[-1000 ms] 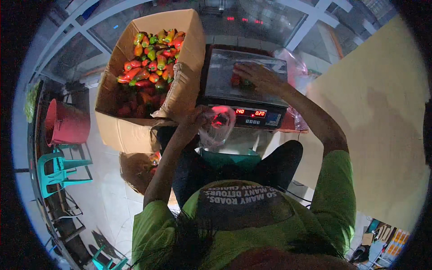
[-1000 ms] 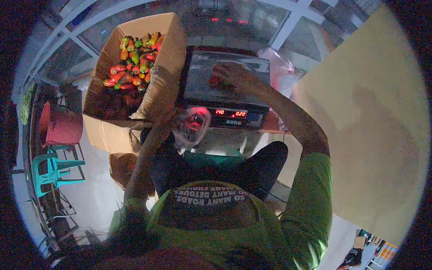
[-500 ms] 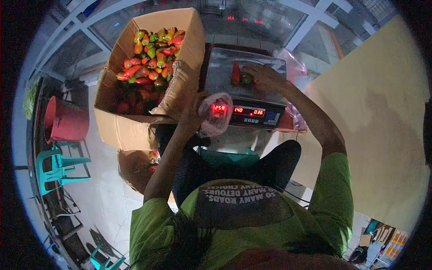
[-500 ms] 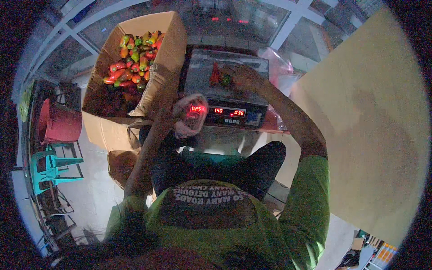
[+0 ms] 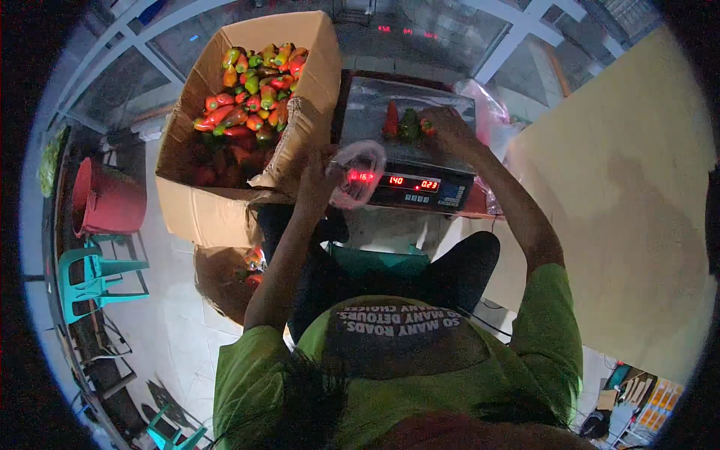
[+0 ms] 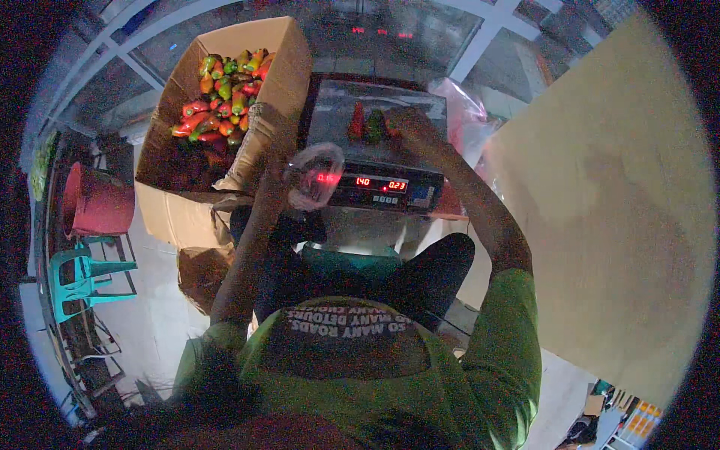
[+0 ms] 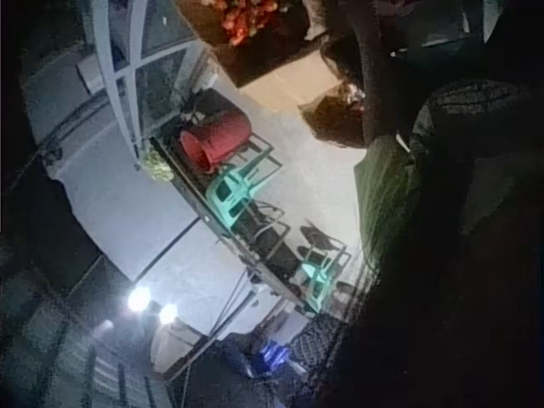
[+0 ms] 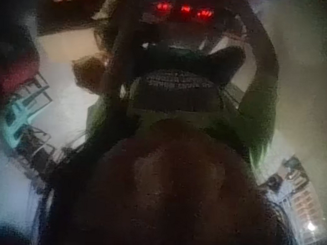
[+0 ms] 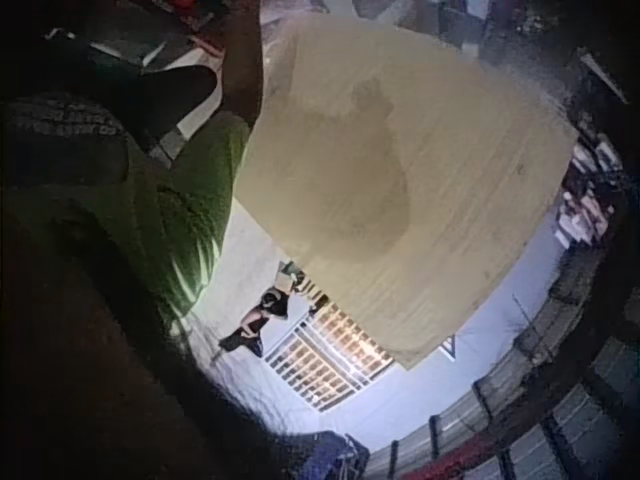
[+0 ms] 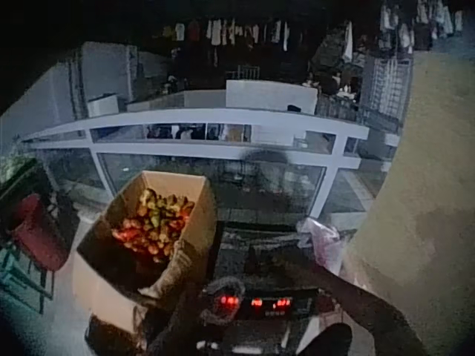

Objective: The person packs bell peppers into a plastic bag, weighs the bag on a digital scale, and ties the bag closed.

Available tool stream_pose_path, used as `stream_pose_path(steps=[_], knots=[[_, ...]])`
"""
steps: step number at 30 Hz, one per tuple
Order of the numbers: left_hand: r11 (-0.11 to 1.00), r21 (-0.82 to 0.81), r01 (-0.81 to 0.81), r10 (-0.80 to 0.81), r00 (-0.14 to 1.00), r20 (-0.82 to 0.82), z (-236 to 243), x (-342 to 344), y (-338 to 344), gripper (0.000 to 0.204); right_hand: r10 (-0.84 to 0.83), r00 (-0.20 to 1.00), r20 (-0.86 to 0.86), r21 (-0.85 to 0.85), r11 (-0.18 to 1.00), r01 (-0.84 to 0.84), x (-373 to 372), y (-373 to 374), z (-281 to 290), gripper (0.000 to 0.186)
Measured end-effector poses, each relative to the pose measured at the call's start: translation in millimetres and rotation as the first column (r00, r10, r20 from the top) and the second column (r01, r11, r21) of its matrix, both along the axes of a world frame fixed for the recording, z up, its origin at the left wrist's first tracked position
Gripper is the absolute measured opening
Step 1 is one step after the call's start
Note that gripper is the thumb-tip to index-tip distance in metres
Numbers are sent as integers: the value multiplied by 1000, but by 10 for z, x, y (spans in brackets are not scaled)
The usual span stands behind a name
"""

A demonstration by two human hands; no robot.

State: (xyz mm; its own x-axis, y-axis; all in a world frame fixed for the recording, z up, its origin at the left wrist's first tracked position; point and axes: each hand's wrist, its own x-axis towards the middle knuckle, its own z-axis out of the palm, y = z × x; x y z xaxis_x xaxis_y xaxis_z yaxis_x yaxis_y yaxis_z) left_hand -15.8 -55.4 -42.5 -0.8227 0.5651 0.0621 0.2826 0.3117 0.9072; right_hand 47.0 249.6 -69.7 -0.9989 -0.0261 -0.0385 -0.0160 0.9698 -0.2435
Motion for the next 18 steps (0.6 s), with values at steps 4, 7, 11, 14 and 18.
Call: stream_pose_path(steps=[4,7,11,14,18], knots=[[993,118,17,-4,994,-109,-426,-148,1,32,81,968,-236,-89,991,-105,-10,114,-294,51],[973,221,-71,66,997,32,-469,-153,20,31,-66,892,-447,-158,987,-7,-35,38,-298,23],[939,343,-37,-20,987,162,-343,-138,52,25,-368,821,-436,-359,908,217,78,-226,57,35],[917,396,-52,-3,990,138,-292,-25,149,19,-435,850,-298,-808,589,18,301,-789,595,46],[935,346,-72,15,987,163,34,146,303,15,-190,962,-195,-739,673,-17,457,-1383,797,41]])
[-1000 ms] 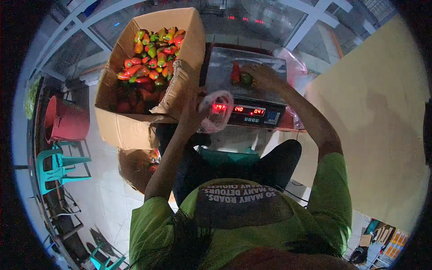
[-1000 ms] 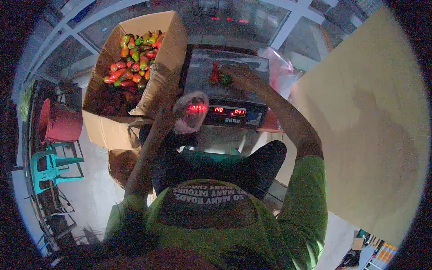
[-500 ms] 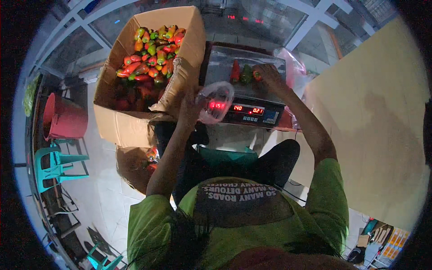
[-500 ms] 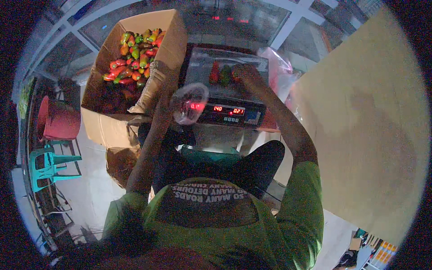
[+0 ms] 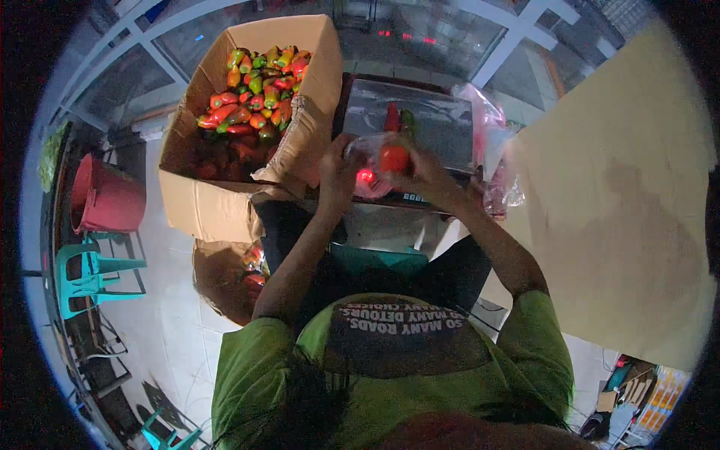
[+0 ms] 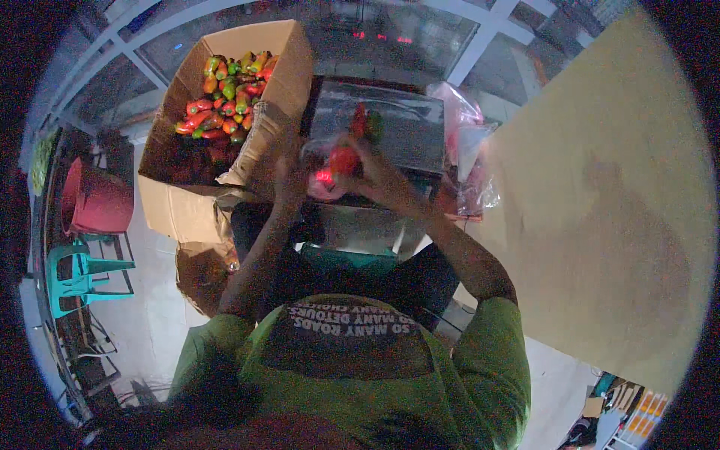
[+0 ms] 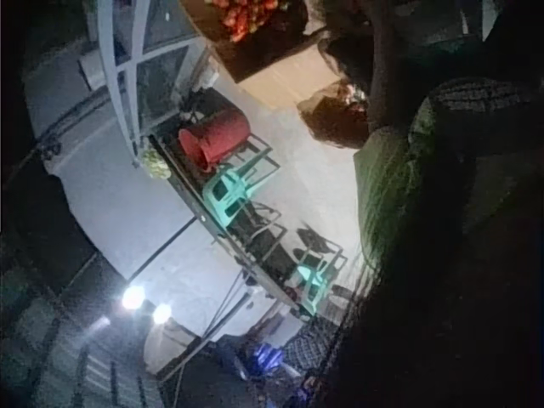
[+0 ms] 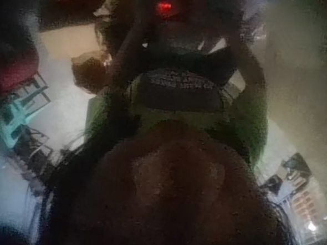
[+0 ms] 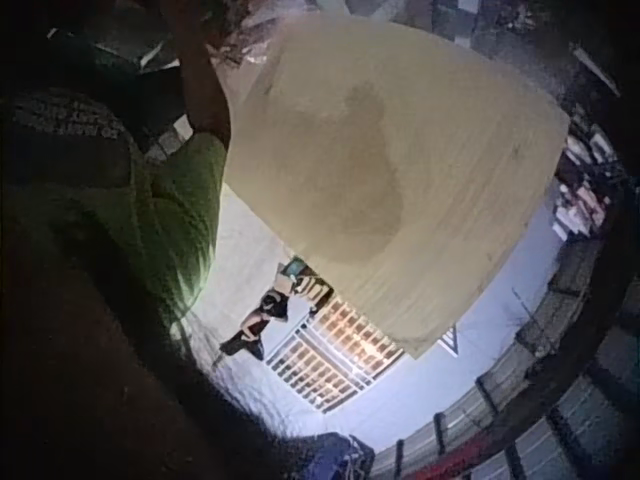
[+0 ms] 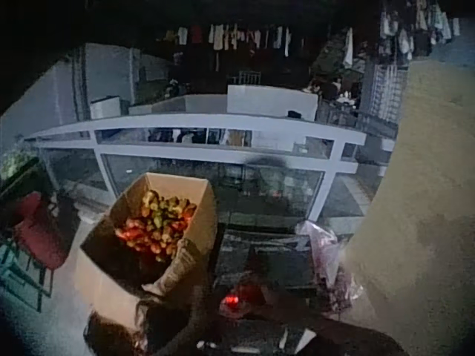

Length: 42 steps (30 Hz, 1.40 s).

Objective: The person packs bell peppers into a plastic bag, weighs the bag on a digital scale, and ties the bag closed.

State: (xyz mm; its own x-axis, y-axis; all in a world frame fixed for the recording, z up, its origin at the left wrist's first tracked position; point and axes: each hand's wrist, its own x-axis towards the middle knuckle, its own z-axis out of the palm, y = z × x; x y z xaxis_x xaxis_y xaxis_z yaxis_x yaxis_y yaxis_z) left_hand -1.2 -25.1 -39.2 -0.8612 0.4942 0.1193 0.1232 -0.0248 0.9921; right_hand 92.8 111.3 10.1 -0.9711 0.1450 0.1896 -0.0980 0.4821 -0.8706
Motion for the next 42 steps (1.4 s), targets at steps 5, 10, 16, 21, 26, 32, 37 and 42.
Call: stream_pose_path(steps=[5,10,16,21,26,32,37,42], knots=[[994,-103,-37,-2,934,-358,279,294,69,19,135,973,185,-336,939,-67,-8,-2,-521,36],[976,-216,-21,-72,909,-411,206,316,80,24,131,899,417,-517,848,117,77,12,-728,46],[973,-227,-50,-22,953,-301,203,248,98,21,-18,978,206,-674,722,155,110,-138,-717,55],[977,146,-157,165,985,-47,-69,-45,138,17,40,990,133,-197,980,-13,169,-238,-408,58],[987,-86,-133,99,943,-317,165,91,69,18,194,949,249,-256,958,-129,102,-223,-538,60],[964,-193,-181,53,848,-527,60,166,18,23,-52,981,185,-822,539,183,88,-263,-552,43],[939,-315,-139,-43,859,-510,175,446,-27,26,-175,963,203,-970,96,222,34,-147,-507,32],[971,-193,-141,24,862,-507,172,536,-10,31,-287,955,76,-979,161,126,-18,-194,-624,31]])
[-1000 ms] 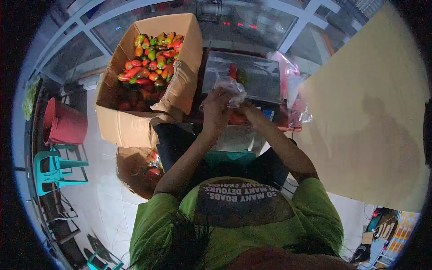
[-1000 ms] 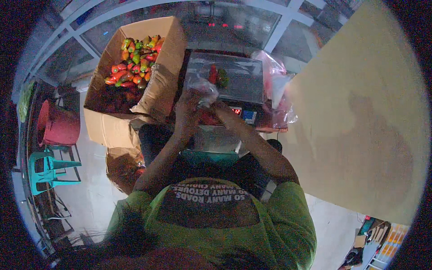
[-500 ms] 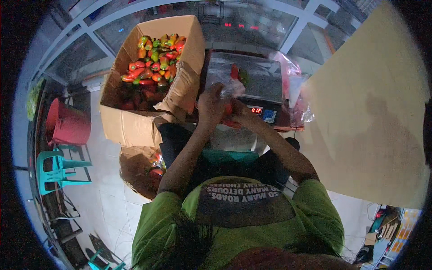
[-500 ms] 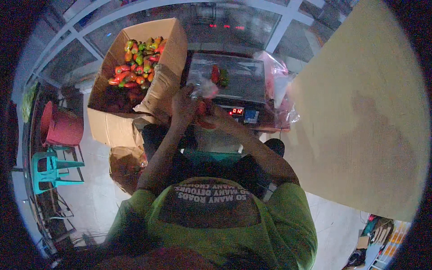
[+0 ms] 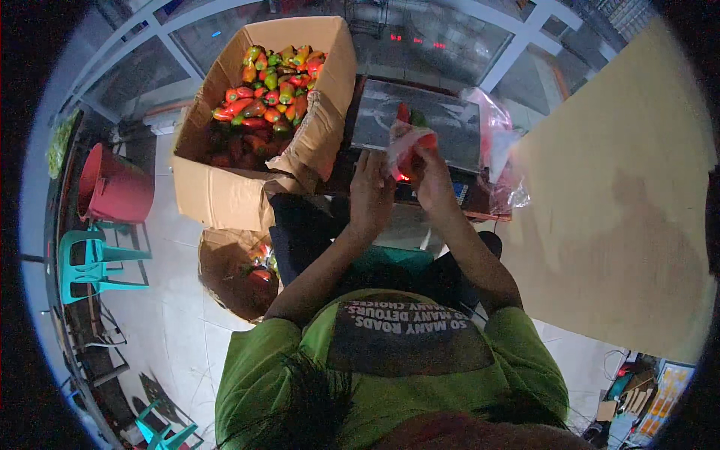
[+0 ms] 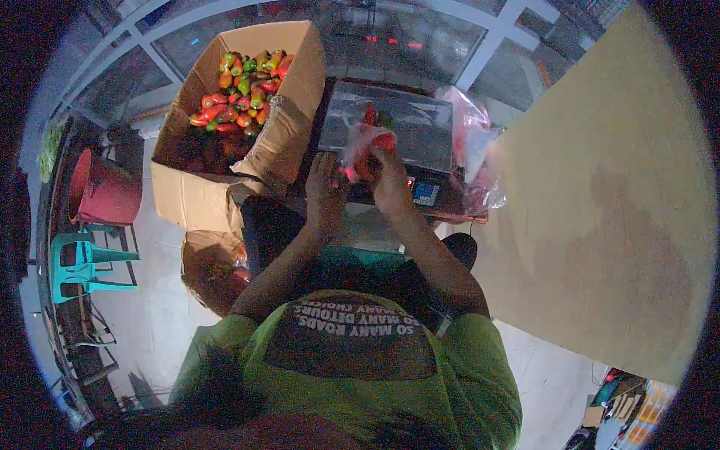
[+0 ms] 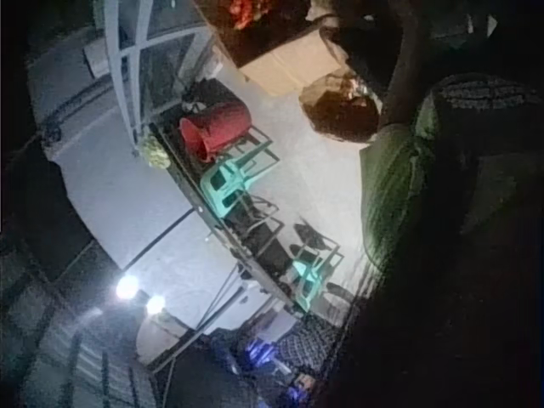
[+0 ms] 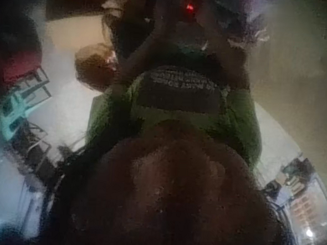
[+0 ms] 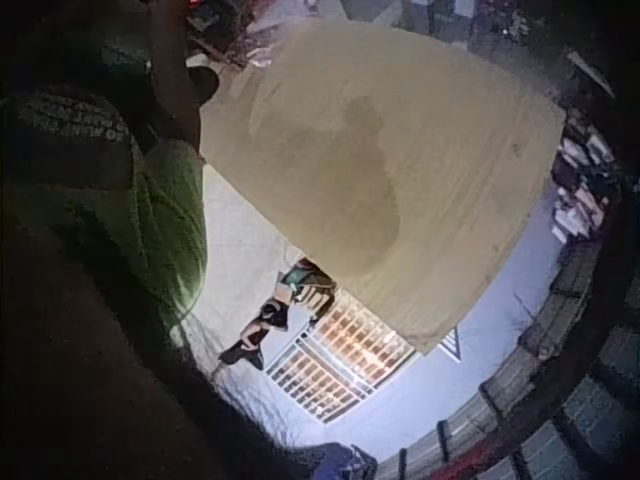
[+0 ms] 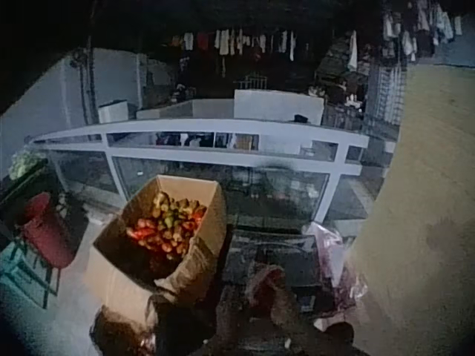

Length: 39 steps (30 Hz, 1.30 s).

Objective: The person packs bell peppers into a plastic bag, weighs the bag on a digital scale, and ties the bag closed.

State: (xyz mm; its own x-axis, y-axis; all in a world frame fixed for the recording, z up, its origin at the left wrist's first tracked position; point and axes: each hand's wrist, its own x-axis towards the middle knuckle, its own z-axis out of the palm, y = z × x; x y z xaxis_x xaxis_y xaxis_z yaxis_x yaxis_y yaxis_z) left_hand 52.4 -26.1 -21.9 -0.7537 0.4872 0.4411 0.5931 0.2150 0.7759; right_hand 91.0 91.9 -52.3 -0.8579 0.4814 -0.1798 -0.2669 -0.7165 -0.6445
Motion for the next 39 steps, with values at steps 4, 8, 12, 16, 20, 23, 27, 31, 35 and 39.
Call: stream_pose_path(steps=[4,8,12,16,20,23,27,31,35,39], knots=[[999,41,-13,14,1000,-26,24,-11,11,32,-121,986,114,531,846,43,45,-116,-112,32],[1000,-17,-25,21,979,-200,69,-1,59,31,-65,985,157,323,946,11,196,-264,-89,27],[995,-68,75,-90,962,-259,41,169,40,29,-185,941,284,715,695,-79,230,-98,-275,23],[966,-253,50,-47,999,18,-193,123,-32,20,-204,972,112,515,849,119,224,-60,-90,28],[971,212,112,-201,860,470,-273,302,-15,17,-250,959,133,535,833,143,268,-20,-295,26],[971,115,210,-228,958,173,-247,306,3,21,9,984,179,283,957,-60,421,45,-495,29],[938,336,82,-259,811,525,-435,-13,6,15,203,965,164,643,720,-261,450,112,-712,40],[962,243,125,-235,832,503,-205,-190,-170,11,298,719,628,774,-152,-614,410,170,429,32],[971,222,88,-203,796,571,80,-270,-280,13,-17,877,481,865,173,-471,210,642,636,32],[904,412,112,-398,569,719,254,-357,-392,15,-79,996,43,650,-755,-88,-353,1259,56,46]])
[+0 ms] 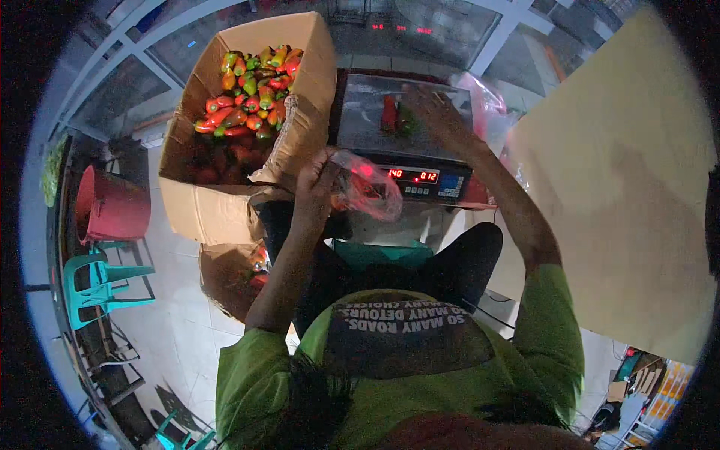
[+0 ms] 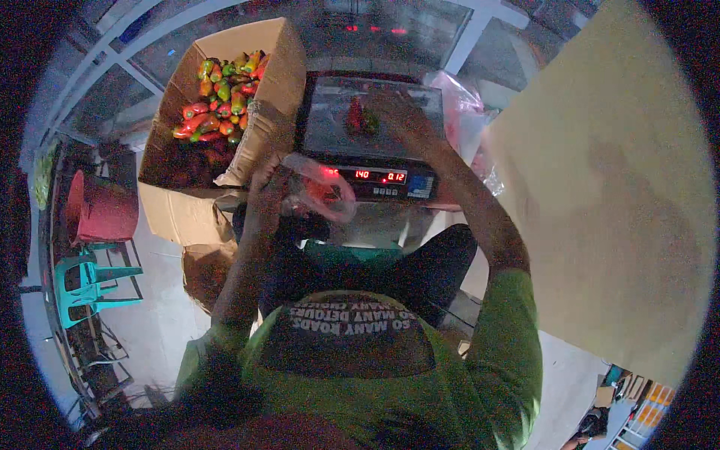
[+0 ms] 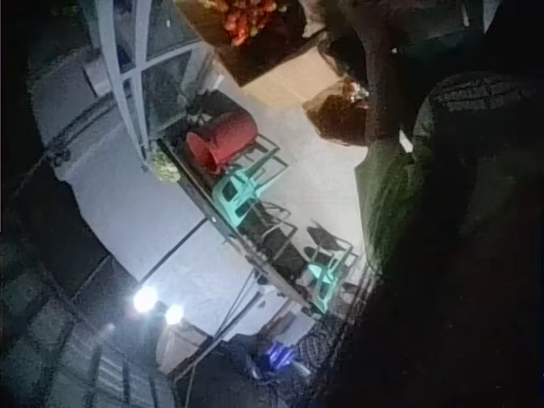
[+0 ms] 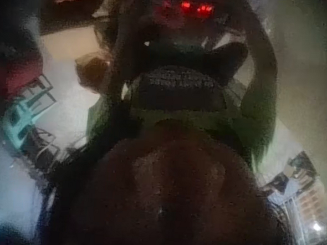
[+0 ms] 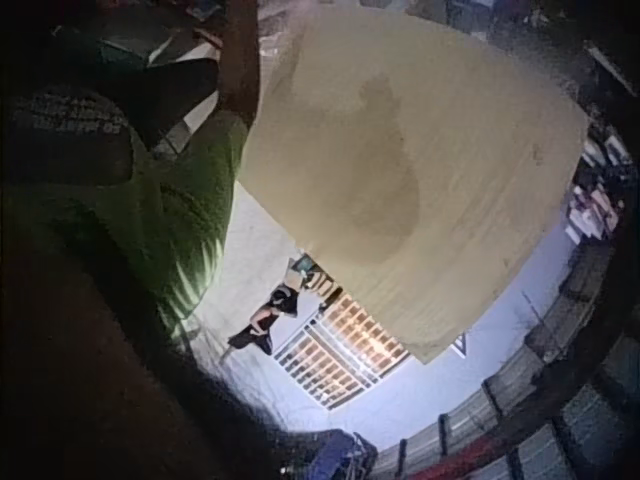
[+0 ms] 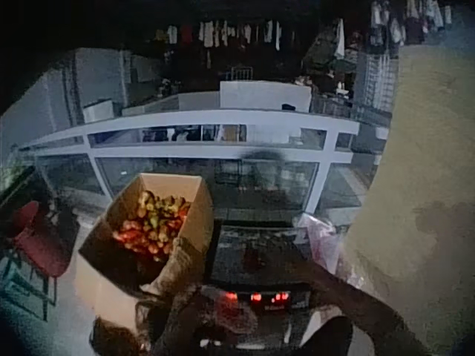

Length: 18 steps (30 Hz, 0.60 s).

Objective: The person packs bell peppers into a plastic bag, weighs the bag on a digital scale, and ties the bag closed.

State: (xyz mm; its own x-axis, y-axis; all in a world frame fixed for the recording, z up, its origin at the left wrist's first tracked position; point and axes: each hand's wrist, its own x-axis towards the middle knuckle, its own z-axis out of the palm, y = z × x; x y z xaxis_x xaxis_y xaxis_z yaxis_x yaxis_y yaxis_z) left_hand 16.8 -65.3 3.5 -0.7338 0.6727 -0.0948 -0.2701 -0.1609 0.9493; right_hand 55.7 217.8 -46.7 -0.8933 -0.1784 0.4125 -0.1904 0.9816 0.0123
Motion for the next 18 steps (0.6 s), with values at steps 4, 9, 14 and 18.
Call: stream_pose_path(steps=[4,9,14,18], knots=[[999,-11,-36,35,995,-90,88,-113,-43,15,120,983,139,247,957,-152,-375,124,-257,59],[995,-39,-96,89,983,-159,141,-225,44,15,225,928,296,89,961,-261,-563,172,-409,59],[991,1,-130,127,962,-244,31,-270,23,16,24,819,573,136,983,-123,-571,-176,-16,67],[992,-2,-129,126,975,-184,78,-246,82,16,61,867,495,-42,998,-47,-547,-141,-179,75]])
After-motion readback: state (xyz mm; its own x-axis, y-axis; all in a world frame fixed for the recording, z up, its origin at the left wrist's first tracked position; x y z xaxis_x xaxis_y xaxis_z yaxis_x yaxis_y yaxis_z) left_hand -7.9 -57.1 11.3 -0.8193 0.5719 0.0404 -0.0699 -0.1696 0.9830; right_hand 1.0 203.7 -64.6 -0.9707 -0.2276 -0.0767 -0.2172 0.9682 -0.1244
